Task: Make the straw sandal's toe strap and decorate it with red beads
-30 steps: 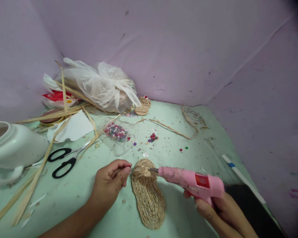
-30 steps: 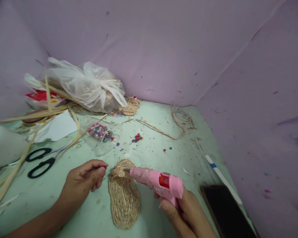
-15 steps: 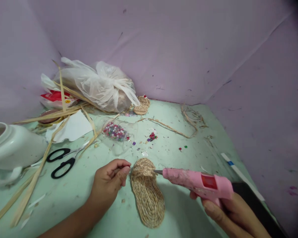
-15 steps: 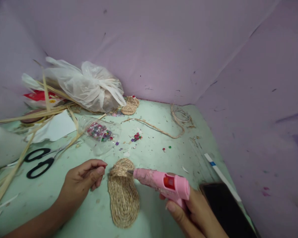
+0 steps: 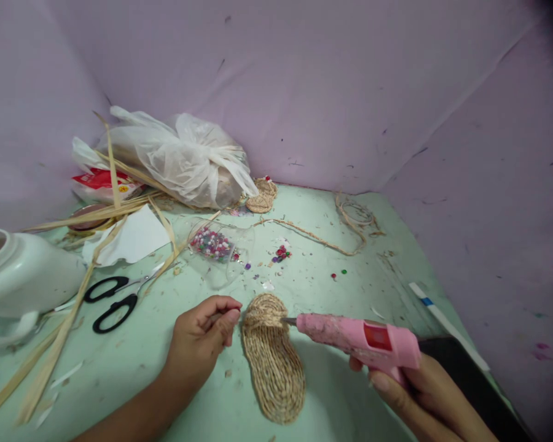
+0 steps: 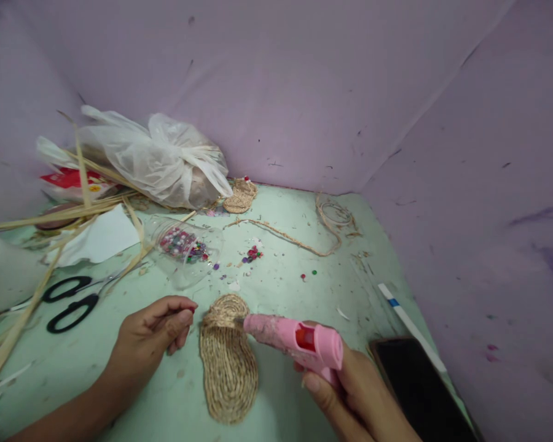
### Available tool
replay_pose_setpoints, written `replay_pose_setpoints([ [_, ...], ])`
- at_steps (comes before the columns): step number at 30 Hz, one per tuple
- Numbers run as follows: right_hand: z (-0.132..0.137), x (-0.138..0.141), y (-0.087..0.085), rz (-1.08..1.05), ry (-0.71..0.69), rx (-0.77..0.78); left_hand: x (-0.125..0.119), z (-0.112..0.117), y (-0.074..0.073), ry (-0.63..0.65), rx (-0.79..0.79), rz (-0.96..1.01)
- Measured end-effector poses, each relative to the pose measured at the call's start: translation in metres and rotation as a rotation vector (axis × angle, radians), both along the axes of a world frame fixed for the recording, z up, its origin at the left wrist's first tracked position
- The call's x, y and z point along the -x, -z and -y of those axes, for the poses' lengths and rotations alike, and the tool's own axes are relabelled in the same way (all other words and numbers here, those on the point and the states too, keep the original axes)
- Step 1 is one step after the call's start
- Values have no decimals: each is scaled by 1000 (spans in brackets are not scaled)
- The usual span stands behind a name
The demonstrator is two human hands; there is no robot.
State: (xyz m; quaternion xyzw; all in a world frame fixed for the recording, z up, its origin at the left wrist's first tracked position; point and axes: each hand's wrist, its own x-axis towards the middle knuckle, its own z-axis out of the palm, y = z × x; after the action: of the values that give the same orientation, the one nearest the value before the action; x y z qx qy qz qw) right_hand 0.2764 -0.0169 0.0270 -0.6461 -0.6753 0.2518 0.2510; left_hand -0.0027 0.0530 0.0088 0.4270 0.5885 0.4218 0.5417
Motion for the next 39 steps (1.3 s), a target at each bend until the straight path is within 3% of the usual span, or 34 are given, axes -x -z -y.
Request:
replay_pose_setpoints([
  [12,-2,-8,2,0,-73,37,0,-1,1,10,-6,1],
  [21,-1,4,-3,31,9,1,0,-1,1,-4,0,4],
  [29,-3,4,-6,1,-106,26,1,0,-1,0,-10,6],
  [39,-2,14,-5,0,-58,-16,-1,-1,-1,6,-37,-5],
])
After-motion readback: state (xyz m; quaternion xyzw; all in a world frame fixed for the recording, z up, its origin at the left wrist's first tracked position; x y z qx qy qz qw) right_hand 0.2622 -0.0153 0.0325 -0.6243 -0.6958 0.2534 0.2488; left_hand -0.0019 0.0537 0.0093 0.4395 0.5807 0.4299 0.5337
